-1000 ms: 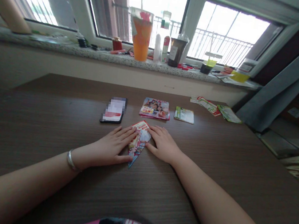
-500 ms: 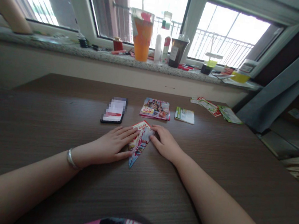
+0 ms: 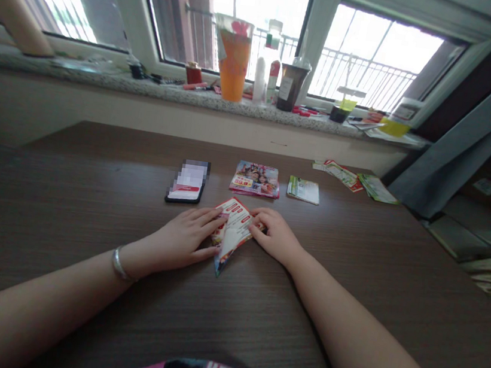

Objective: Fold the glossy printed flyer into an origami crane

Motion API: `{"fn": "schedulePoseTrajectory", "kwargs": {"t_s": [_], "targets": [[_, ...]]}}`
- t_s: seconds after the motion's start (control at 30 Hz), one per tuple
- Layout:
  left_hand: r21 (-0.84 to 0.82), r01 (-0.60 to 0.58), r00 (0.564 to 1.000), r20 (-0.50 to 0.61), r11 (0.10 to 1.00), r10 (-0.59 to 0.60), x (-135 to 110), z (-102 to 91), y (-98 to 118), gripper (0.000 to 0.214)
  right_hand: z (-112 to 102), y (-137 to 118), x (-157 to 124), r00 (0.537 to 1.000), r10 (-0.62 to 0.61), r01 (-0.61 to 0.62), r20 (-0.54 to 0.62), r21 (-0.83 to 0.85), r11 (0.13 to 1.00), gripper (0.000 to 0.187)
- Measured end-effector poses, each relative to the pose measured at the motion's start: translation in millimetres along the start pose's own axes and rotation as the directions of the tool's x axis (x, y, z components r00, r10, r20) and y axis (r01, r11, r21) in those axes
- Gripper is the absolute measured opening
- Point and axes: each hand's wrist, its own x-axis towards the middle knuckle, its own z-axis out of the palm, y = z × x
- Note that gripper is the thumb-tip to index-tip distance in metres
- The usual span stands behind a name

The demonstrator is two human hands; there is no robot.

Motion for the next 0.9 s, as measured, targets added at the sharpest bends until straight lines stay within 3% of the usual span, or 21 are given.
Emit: {"fn": "schedulePoseTrajectory", "kwargs": {"t_s": [0.13, 0.3, 0.5, 0.73, 0.9], "targets": [[-0.016, 0.014, 1.000, -0.028, 1.000, -0.015, 0, -0.3, 0, 0.064, -1, 0, -2, 0.991, -0.117, 0.122, 0.066, -0.081, 0.989, 0.005], [-0.058, 0.020, 0.998, -0.055, 0.998, -0.024, 0, -0.8, -1, 0.063, -2, -3, -5, 0.976, -0.128, 0.150, 0.177, -0.118, 0.982, 0.037], [-0.094, 0.056, 0.998, -0.030, 0.994, -0.059, 1, 3.8, -3, 0.071, -2, -7, -6, 0.969, -0.048, 0.094, 0.241, -0.184, 0.978, 0.079], [-0.213, 0.100, 0.995, 0.039, 0.972, -0.094, 5, -3.1, -5, 0.075, -3, -10, -6, 0.963, -0.032, 0.093, 0.268, -0.216, 0.972, 0.081], [-0.376, 0.135, 0.981, -0.081, 0.917, -0.178, 7, -3.1, -10, 0.065, -3, -13, -7, 0.961, 0.003, 0.072, 0.277, -0.261, 0.963, 0.080]]}}
